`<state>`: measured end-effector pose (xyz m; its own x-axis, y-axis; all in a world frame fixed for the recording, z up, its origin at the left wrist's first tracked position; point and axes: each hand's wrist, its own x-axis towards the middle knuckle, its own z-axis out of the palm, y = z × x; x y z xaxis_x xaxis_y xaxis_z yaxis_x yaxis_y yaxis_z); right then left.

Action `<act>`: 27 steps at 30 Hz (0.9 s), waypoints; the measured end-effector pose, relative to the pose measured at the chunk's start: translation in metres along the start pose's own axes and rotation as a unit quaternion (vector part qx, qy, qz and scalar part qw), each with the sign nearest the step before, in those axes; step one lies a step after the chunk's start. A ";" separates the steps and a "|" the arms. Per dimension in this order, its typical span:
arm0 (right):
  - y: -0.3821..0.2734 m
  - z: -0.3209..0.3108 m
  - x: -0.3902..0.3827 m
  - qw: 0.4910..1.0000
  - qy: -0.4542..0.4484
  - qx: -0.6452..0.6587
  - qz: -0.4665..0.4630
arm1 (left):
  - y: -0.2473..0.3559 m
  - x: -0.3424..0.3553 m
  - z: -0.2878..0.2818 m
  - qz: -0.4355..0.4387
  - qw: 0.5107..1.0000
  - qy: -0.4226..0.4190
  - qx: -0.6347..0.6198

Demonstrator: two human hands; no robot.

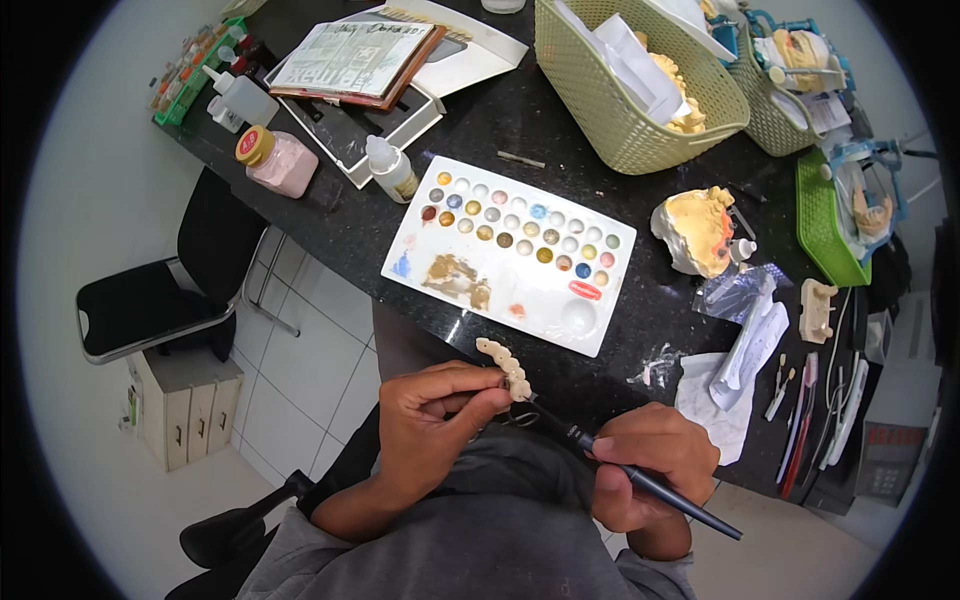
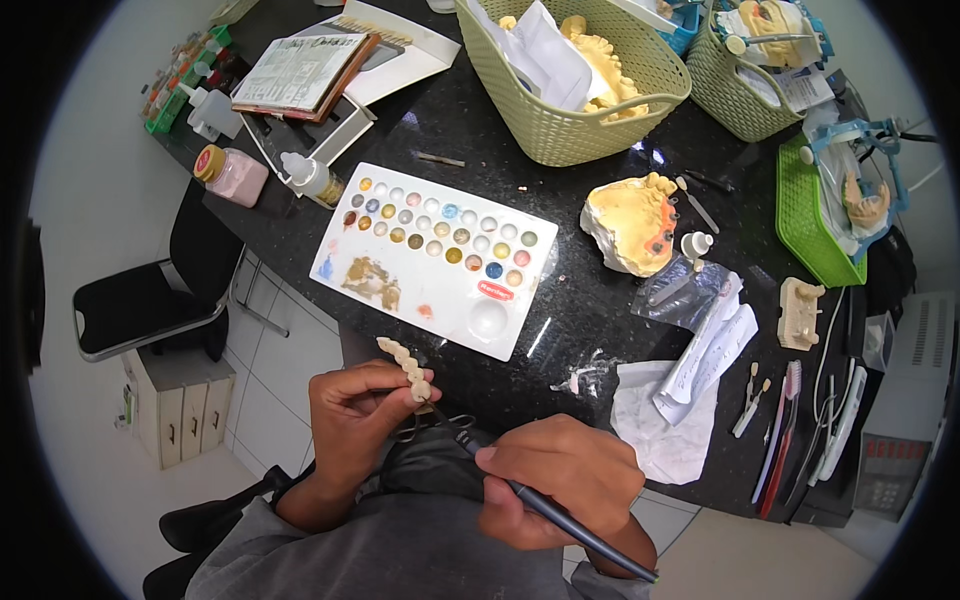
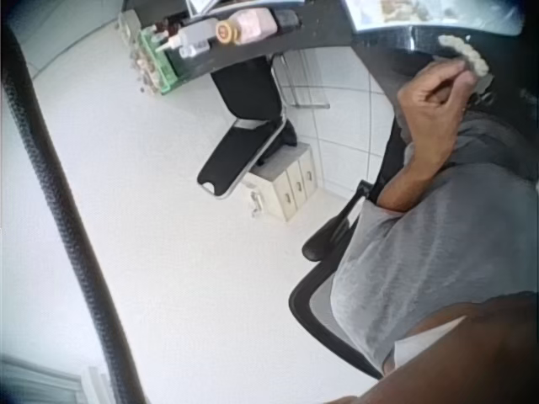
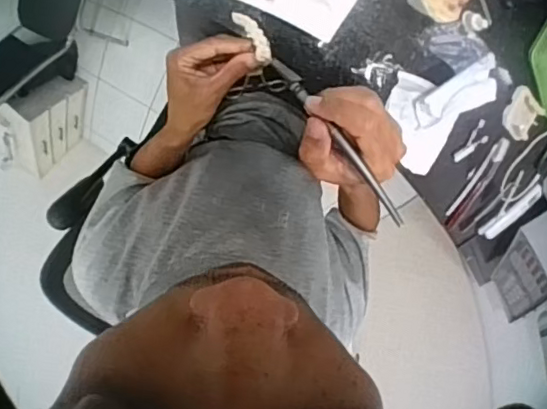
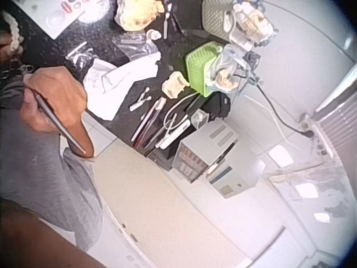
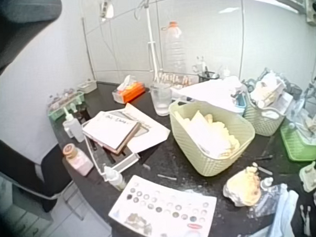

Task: The person uses a brush to apply stains from a palette onto a dental bridge held by a clamp. The person dips the brush into various color wells on the palette, applies the liquid to the prosthetic teeth, and occasionally wipes the brush on a white cloth.

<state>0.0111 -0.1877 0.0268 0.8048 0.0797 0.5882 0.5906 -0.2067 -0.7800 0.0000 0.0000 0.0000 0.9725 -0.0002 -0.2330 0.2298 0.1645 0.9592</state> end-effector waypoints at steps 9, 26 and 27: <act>0.000 0.000 0.000 1.000 0.013 -0.005 -0.005 | 0.002 0.001 0.001 0.006 1.000 0.000 0.003; -0.004 -0.015 0.016 0.980 0.029 -0.129 0.151 | -0.004 0.003 -0.003 0.034 0.999 -0.023 -0.017; -0.004 -0.015 0.015 0.981 0.023 -0.120 0.153 | -0.004 0.003 -0.003 0.036 0.999 -0.026 -0.016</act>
<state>0.0200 -0.2005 0.0421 0.9352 -0.0640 0.3484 0.2873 -0.4383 -0.8517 0.0017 0.0028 -0.0051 0.9873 -0.0382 -0.1543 0.1589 0.1967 0.9675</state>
